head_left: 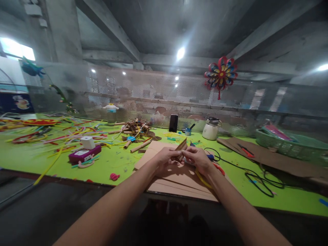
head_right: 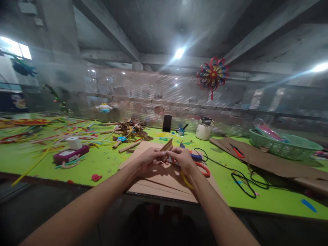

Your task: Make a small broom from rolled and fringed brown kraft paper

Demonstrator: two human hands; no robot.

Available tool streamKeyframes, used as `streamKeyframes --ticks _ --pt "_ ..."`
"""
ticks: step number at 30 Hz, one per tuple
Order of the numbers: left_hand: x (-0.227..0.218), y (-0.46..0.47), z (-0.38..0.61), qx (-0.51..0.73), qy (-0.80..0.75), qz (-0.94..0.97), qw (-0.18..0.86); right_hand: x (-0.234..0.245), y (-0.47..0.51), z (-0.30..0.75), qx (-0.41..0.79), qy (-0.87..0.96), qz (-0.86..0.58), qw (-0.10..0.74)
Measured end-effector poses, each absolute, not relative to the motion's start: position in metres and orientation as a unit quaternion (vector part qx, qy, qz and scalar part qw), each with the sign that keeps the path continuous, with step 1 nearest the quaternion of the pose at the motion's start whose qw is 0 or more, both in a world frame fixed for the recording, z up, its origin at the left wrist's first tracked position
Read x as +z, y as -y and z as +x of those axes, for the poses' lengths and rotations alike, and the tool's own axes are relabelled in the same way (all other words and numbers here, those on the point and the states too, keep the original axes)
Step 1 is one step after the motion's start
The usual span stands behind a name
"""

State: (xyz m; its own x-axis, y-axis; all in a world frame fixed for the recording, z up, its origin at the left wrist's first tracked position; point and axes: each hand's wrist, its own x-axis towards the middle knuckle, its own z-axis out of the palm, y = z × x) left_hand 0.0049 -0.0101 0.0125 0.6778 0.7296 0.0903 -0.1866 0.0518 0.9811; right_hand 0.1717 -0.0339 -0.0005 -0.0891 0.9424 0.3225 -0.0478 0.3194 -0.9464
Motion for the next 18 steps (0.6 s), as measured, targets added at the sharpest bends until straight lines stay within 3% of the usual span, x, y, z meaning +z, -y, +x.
streamKeyframes --ticks 7,14,18 --pt "0.007 0.006 0.005 0.424 -0.269 0.613 0.610 -0.003 0.030 0.173 0.455 0.598 -0.368 0.548" --pt "0.003 0.001 0.009 0.393 -0.228 0.584 0.672 -0.002 0.033 0.171 0.457 0.603 -0.360 0.545" --pt "0.001 0.001 0.011 0.387 -0.242 0.611 0.646 0.000 0.036 0.170 0.455 0.609 -0.354 0.544"
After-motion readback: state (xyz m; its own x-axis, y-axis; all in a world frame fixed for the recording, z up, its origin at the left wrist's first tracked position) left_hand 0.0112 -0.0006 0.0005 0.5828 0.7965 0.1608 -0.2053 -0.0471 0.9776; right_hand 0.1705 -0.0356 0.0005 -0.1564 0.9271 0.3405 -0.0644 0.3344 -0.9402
